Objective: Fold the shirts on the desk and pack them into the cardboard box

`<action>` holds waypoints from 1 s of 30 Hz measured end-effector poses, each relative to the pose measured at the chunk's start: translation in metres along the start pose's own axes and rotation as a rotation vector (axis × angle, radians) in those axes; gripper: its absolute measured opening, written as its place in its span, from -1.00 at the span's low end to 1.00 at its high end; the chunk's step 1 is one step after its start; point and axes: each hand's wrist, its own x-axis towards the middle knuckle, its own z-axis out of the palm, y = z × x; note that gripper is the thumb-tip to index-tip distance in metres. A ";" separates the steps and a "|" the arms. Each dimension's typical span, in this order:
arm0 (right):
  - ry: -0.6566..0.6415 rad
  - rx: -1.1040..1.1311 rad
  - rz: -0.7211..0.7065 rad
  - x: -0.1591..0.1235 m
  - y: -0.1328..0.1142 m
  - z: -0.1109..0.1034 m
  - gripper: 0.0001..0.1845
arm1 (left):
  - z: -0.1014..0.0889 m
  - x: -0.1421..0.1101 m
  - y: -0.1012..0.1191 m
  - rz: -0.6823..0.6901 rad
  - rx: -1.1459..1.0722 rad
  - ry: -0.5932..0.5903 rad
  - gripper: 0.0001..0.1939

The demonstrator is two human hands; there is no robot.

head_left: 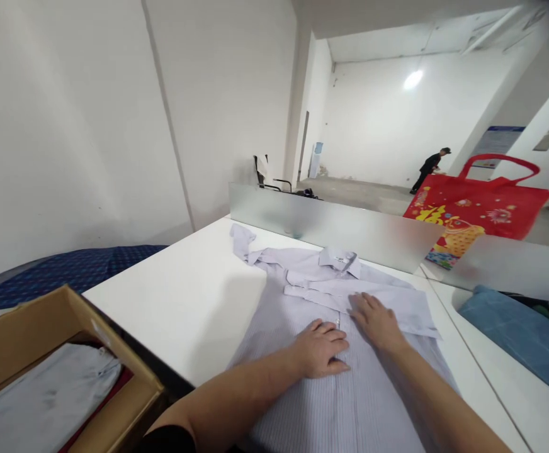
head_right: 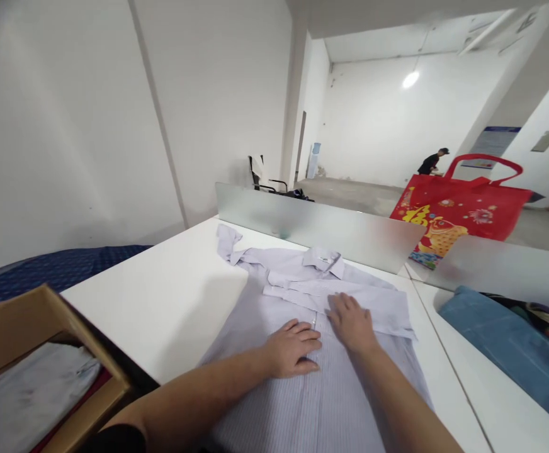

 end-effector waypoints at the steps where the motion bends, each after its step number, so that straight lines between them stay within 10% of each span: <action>1: -0.005 0.029 -0.027 0.001 -0.012 0.008 -0.47 | -0.004 0.000 -0.005 -0.033 -0.031 0.024 -0.63; 9: 0.046 0.073 -0.060 -0.004 -0.023 0.031 -0.43 | -0.094 -0.020 -0.125 -0.745 0.294 0.356 -0.81; 17: 0.050 0.139 -0.041 -0.008 -0.025 0.030 -0.44 | -0.106 -0.035 -0.245 -0.969 0.504 0.359 -0.71; 30: 0.088 0.194 -0.059 -0.012 -0.028 0.028 -0.45 | -0.186 -0.096 -0.314 -1.286 0.409 0.587 -0.69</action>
